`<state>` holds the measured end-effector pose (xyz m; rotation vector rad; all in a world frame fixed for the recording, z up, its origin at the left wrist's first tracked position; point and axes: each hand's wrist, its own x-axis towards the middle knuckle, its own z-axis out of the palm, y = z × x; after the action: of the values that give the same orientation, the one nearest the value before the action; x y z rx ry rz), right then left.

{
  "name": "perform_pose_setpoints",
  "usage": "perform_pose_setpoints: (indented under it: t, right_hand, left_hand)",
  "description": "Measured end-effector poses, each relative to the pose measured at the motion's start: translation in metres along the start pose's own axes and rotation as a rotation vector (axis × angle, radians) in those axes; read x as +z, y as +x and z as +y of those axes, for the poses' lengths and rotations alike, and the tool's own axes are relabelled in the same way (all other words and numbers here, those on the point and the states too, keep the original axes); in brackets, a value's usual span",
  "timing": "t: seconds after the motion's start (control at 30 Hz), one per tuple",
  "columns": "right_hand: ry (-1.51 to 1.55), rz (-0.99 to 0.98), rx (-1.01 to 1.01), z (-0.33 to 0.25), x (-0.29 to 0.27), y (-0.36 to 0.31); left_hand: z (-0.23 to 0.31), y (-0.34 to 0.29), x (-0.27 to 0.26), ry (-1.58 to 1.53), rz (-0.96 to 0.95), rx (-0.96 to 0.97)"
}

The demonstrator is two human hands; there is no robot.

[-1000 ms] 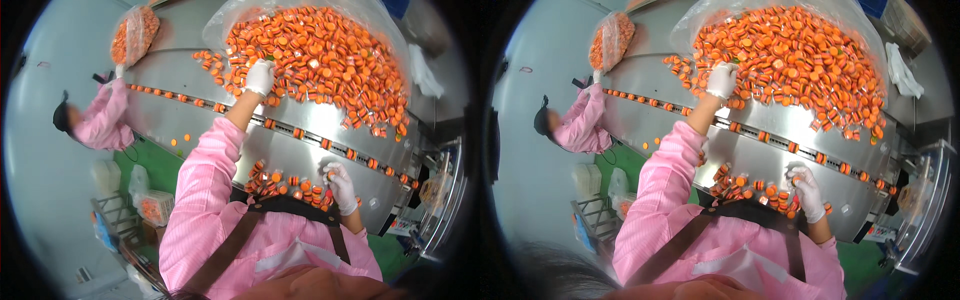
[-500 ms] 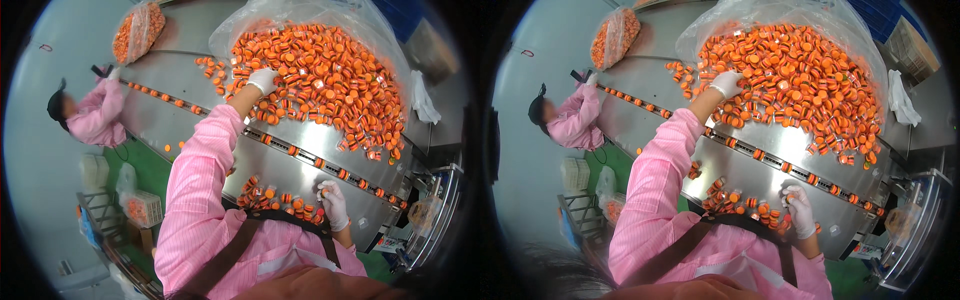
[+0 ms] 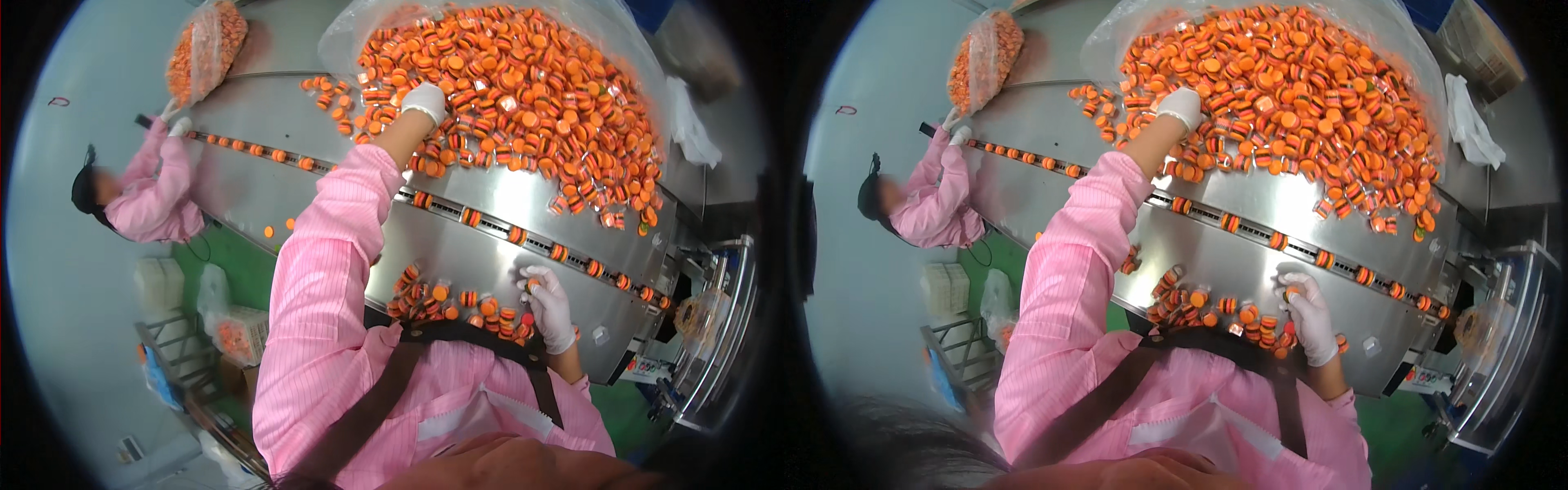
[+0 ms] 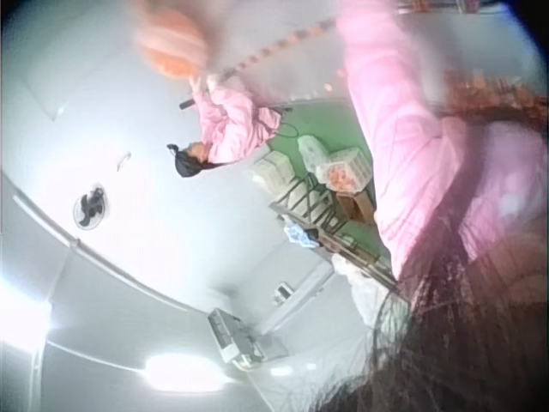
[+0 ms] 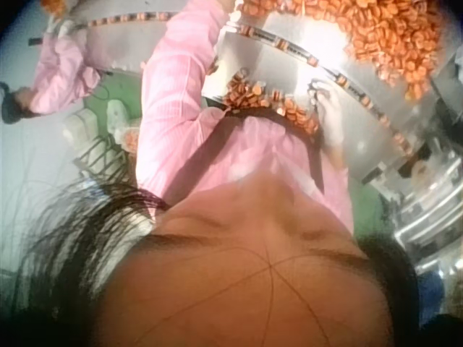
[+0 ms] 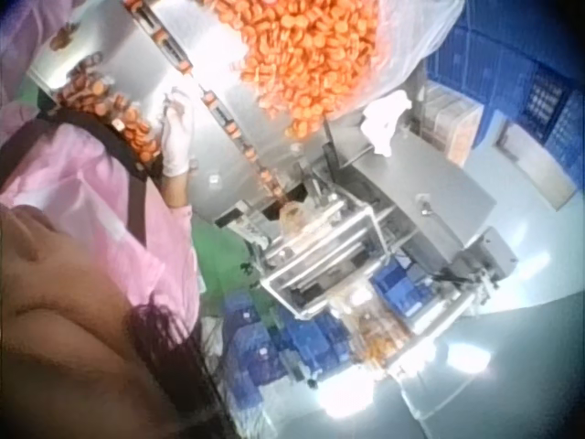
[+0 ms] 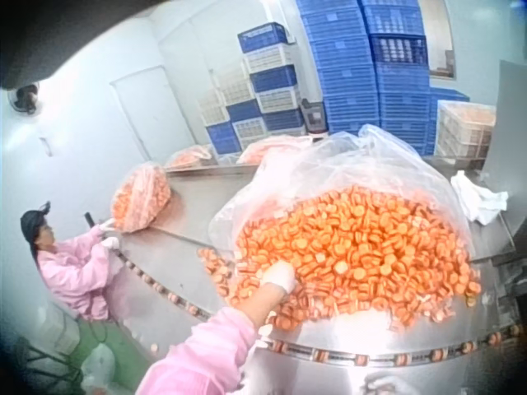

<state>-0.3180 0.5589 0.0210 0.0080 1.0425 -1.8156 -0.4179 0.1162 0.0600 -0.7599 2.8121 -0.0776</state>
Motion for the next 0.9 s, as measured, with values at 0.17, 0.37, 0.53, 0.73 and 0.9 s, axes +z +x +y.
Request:
perform_pose_setpoints:
  t: [0.17, 0.37, 0.53, 0.73, 0.9]
  right_hand:
    - [0.038, 0.003, -0.020, 0.001, -0.002, 0.001]
    - [0.153, 0.145, -0.029, -0.001, 0.008, 0.011]
    - [0.292, 0.096, -0.081, 0.013, 0.002, 0.015]
    - [0.368, -0.075, -0.029, 0.011, 0.018, 0.003]
    - [0.409, -0.273, 0.038, 0.014, 0.047, -0.018]
  left_hand:
    - [0.010, -0.011, -0.022, -0.047, -0.019, 0.031]
    - [-0.001, -0.023, -0.011, -0.371, 0.116, 0.034]
    - [-0.021, -0.056, -0.022, -0.324, 0.444, 0.138]
    - [0.018, -0.191, -0.052, -0.928, 0.317, 0.258]
    - [0.075, -0.311, -0.018, -1.150, 0.161, 0.491]
